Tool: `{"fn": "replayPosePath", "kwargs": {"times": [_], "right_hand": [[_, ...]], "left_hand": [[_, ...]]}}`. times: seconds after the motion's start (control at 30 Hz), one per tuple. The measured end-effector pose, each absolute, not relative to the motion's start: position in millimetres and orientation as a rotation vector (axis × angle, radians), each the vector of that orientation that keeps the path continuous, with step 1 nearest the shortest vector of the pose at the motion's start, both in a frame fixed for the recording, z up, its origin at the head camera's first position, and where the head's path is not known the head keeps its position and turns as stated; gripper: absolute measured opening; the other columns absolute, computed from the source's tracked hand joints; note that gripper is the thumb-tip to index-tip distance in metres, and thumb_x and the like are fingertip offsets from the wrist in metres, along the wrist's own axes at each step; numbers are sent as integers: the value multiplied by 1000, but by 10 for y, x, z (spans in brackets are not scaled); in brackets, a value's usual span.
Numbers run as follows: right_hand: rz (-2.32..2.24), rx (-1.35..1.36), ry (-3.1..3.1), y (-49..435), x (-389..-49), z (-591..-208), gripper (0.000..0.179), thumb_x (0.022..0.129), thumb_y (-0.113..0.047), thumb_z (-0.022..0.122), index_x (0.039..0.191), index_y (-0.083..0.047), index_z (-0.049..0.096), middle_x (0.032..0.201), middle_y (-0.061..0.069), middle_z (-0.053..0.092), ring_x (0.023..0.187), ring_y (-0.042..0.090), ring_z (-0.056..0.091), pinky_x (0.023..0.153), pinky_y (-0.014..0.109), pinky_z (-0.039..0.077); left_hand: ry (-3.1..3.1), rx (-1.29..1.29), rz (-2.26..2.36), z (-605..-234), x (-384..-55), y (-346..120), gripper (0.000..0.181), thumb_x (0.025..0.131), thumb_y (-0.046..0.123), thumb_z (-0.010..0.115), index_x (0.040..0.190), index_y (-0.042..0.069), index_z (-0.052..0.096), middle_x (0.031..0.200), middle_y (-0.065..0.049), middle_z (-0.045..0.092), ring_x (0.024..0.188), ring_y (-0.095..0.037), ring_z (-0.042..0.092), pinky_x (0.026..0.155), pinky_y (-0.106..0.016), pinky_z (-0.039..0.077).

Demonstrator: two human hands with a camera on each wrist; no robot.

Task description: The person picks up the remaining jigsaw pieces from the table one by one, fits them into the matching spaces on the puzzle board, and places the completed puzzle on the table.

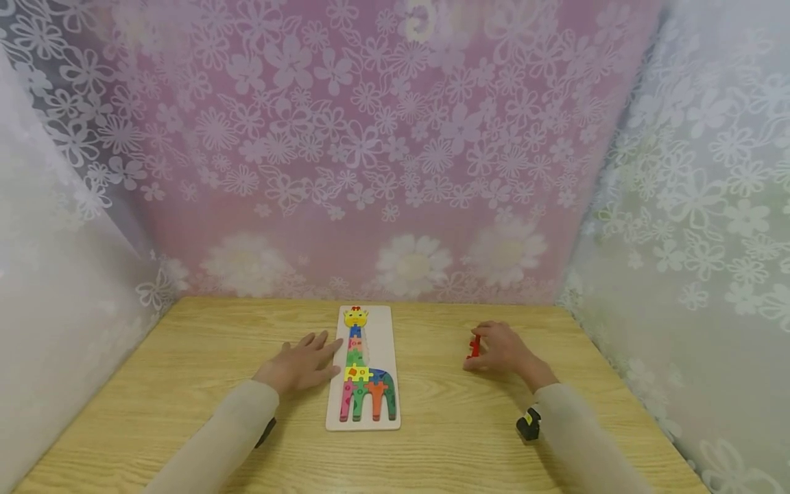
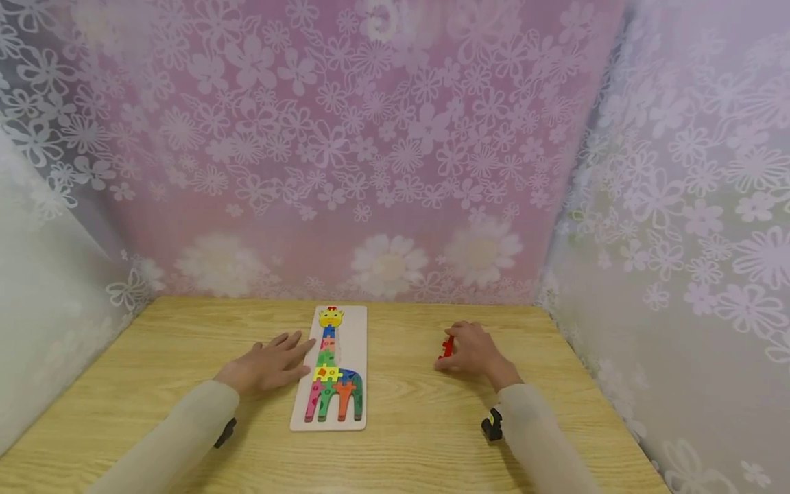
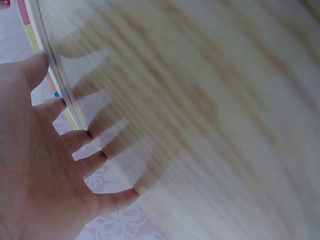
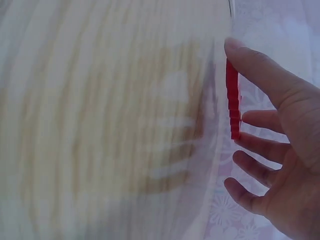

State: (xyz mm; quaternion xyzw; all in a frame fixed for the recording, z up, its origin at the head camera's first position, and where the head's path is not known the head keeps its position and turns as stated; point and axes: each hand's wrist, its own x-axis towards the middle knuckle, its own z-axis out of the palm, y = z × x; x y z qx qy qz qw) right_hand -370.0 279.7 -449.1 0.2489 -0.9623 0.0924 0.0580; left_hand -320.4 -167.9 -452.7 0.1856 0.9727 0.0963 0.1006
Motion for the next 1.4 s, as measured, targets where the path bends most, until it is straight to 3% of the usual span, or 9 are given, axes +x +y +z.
{"fn": "replayPosePath", "kwargs": {"times": [0.23, 0.53, 0.63, 0.9, 1.4], "right_hand": [[399, 773, -2909, 2646, -3675, -4455, 81, 76, -45, 90, 133, 7, 65, 139, 31, 60, 129, 54, 54, 112, 75, 33], [413, 784, -2937, 2464, -3648, -4422, 75, 75, -46, 90, 130, 2, 69, 143, 24, 60, 133, 50, 52, 112, 68, 40], [417, 800, -2921, 2409, -3636, -4401, 74, 75, -45, 91, 129, 0, 70, 142, 23, 61, 129, 50, 52, 106, 67, 45], [478, 800, -2925, 2276, -3633, -4433, 68, 73, -43, 93, 125, -4, 74, 142, 19, 62, 127, 47, 49, 100, 70, 44], [467, 868, -2917, 1961, -3596, -4354, 54, 74, -42, 92, 117, -12, 78, 143, 15, 61, 130, 43, 49, 102, 66, 45]], "left_hand": [[2872, 550, 258, -4517, -3192, -1681, 70, 105, 61, 41, 165, 28, 25, 173, -15, 20, 159, -43, 20, 119, -79, 18], [2885, 547, 243, -4514, -3188, -1681, 69, 106, 60, 41, 165, 27, 27, 172, -16, 22, 159, -44, 22, 118, -78, 21], [2887, 544, 246, -4502, -3189, -1684, 69, 106, 60, 41, 165, 28, 27, 173, -15, 22, 159, -44, 21, 119, -78, 20], [2885, 556, 239, -4507, -3179, -1677, 70, 106, 60, 41, 165, 26, 27, 172, -16, 22, 158, -44, 22, 118, -78, 21], [2902, 541, 234, -4517, -3183, -1667, 70, 105, 61, 43, 164, 28, 29, 172, -15, 25, 158, -43, 25, 118, -78, 23]]}}
